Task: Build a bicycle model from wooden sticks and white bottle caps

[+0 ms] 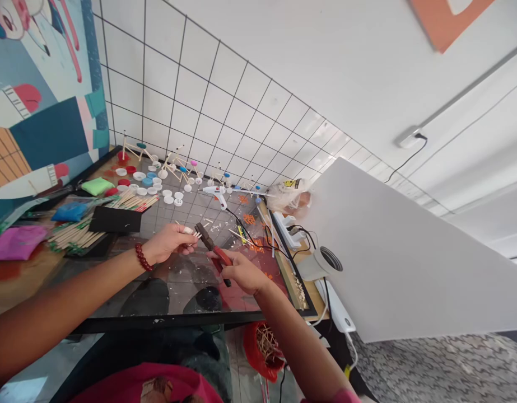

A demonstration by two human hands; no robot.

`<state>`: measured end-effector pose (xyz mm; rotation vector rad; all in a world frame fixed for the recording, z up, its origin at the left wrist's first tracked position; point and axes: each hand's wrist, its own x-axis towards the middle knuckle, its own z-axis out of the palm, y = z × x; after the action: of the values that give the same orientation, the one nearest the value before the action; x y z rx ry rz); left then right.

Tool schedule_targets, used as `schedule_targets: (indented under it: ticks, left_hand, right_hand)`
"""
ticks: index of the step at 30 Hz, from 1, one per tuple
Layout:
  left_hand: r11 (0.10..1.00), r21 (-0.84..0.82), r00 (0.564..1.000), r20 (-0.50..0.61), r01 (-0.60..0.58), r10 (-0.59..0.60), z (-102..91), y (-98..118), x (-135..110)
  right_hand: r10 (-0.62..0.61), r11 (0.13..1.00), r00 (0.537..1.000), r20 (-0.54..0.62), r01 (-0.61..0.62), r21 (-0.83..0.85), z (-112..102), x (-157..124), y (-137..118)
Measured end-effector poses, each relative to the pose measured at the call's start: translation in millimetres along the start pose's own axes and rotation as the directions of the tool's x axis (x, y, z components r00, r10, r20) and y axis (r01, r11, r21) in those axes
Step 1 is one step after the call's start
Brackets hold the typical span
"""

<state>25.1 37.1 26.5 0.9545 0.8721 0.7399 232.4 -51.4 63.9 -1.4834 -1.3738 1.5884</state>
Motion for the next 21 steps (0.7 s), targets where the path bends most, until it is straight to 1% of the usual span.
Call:
schedule_targets:
  ticks: [3,5,10,11,13,14,17,18,19,21]
  left_hand:
    - [1.0,0.022,1.0,0.012,0.017,-0.017,-0.2,2,-1]
    - [0.999,0.032,1.0,0.016,0.023,-0.024,-0.6,3,-2]
    - [0.998,0.038,0.998,0.039,0.041,-0.043,-2.3,6,-3]
    - [0.998,0.039,0.998,0.042,0.044,-0.045,-2.7,7,-3]
    - [0.998,0.041,0.998,0.044,0.042,-0.044,-3.5,7,-3]
    - [0.998,0.041,0.998,0.044,0.038,-0.04,-3.9,7,-3]
    - [0.999,0.035,0.999,0.05,0.008,-0.009,-4.3,5,-2]
    - [0.999,0.032,0.998,0.055,-0.006,0.005,-4.1,4,-2]
    - [0.999,0.031,0.998,0.059,-0.022,0.02,-3.8,3,-1]
    - [0.998,0.039,0.997,0.062,-0.048,0.046,-3.0,1,-1]
  right_hand:
    - [-0.001,0.999,1.0,-0.001,0.001,-0.034,0,0,-1]
    - [0.006,1.0,1.0,-0.01,-0.006,-0.027,1,0,0]
    - [-0.011,0.996,0.999,0.033,0.008,0.091,4,2,4]
    - [-0.016,0.997,0.999,0.039,0.013,0.076,5,2,4]
    - [-0.019,1.0,0.999,0.04,0.019,-0.011,5,3,4]
    - [-0.027,0.998,0.999,0.018,0.028,-0.053,5,3,3]
    - [-0.057,0.994,0.989,-0.134,0.044,-0.096,6,5,1]
    - [-0.046,0.996,0.985,-0.163,0.032,-0.087,5,6,1]
    - [-0.016,0.997,0.987,-0.158,0.003,-0.081,5,7,2]
    - [0.071,0.992,0.995,-0.075,-0.079,-0.1,4,11,4]
